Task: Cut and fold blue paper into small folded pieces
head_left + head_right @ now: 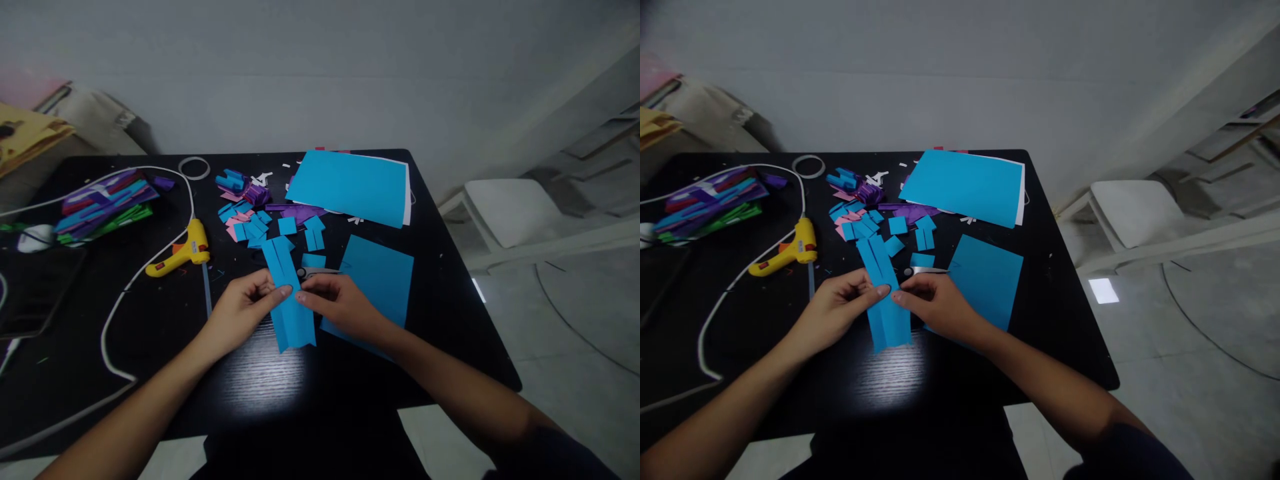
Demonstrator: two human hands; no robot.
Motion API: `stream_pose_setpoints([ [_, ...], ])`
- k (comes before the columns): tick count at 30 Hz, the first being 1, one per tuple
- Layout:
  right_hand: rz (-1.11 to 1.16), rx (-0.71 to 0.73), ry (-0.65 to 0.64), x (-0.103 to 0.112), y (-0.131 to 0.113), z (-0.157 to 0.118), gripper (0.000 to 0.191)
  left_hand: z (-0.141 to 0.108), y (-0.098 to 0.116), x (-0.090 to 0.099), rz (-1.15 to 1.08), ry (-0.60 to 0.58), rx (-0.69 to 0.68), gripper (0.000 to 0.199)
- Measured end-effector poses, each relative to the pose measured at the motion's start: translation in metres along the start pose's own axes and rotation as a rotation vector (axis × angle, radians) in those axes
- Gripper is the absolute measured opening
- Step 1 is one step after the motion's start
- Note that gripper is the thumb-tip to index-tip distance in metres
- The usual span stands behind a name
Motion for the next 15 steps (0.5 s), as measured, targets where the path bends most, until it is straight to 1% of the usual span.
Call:
stream_pose_setpoints([
  [3,0.051,-0.027,-0.017,-0.001,0.003,0.000,0.029,0.000,0.002,-0.001,-0.016,0.035,-0.011,0.019],
  [4,0.061,-0.019,-0.020,-0.002,0.004,0.000,0.029,0.000,0.002,-0.001,-0.024,0.037,-0.013,0.018],
  [6,0.040,0.022,-0.011,-0.003,0.005,-0.001,0.020,0.000,0.003,-0.003,-0.040,0.030,-0.027,0.017],
  [8,-0.043,0.083,0.025,-0.003,0.005,-0.001,0.012,0.000,0.002,-0.004,-0.048,0.025,-0.040,0.016],
  [10,-0.172,0.157,0.076,-0.004,0.005,-0.003,0.007,0.000,0.000,-0.005,-0.048,0.037,-0.044,0.016],
  [15,-0.477,0.405,0.190,-0.006,0.009,-0.006,0.015,-0.001,-0.008,-0.004,-0.063,0.087,-0.016,0.020],
])
Point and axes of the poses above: each hand's wrist, its own z-axis towards the middle knuckle, its own x-axis out of the back of the hand, y = z × x, the point moved 1 cm from there along z, towards the middle knuckle, and after that the axes turned 3 degrees about z, right-handed, at the moved point
